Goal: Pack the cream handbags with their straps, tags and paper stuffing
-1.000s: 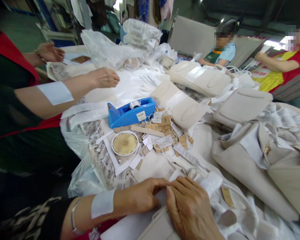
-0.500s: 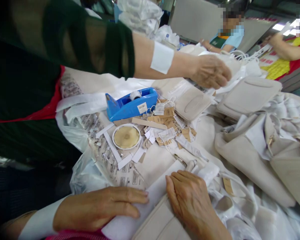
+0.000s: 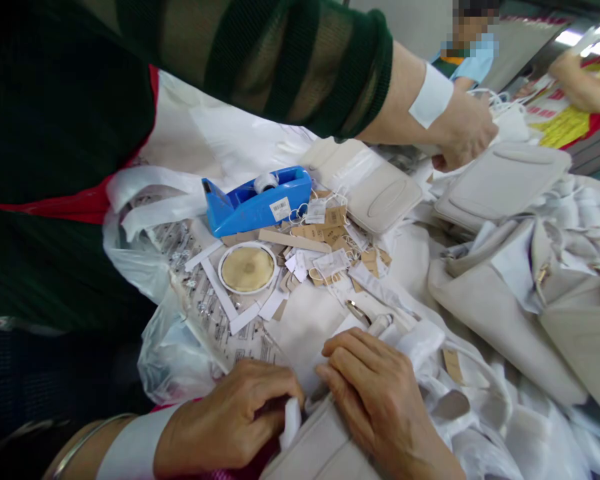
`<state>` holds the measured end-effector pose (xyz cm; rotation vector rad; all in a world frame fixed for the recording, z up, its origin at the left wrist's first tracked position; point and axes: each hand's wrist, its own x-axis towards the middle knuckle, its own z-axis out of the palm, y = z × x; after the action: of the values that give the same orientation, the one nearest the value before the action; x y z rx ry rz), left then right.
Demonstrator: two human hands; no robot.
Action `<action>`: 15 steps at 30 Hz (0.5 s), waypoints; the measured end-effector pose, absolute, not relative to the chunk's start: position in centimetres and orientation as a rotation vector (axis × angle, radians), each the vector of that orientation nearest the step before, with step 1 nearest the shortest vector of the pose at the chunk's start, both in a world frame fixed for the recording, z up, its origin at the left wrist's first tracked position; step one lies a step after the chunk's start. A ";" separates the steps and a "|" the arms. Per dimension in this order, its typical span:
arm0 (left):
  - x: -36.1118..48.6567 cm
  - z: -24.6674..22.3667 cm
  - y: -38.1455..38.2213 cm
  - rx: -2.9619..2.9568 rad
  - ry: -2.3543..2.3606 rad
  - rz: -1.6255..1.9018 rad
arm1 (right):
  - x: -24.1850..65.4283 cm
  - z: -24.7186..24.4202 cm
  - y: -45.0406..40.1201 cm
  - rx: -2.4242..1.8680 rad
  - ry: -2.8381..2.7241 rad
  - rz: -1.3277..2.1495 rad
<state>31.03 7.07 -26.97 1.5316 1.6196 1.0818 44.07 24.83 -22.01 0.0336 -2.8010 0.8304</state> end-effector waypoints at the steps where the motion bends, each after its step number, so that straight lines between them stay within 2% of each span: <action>1: 31.2 -26.8 7.3 1.509 1.664 1.062 | 44.2 -21.8 24.8 0.059 -2.793 0.861; 7: 31.5 -26.2 8.2 1.401 1.739 0.985 | 44.7 -21.4 25.0 0.072 -2.782 0.840; 15: 30.9 -27.2 8.1 1.312 1.441 1.109 | 44.5 -21.5 24.9 0.026 -2.818 0.780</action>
<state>30.89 8.06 -27.24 1.3123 1.4407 1.1093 44.54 24.87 -21.50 0.0260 -2.8177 0.7798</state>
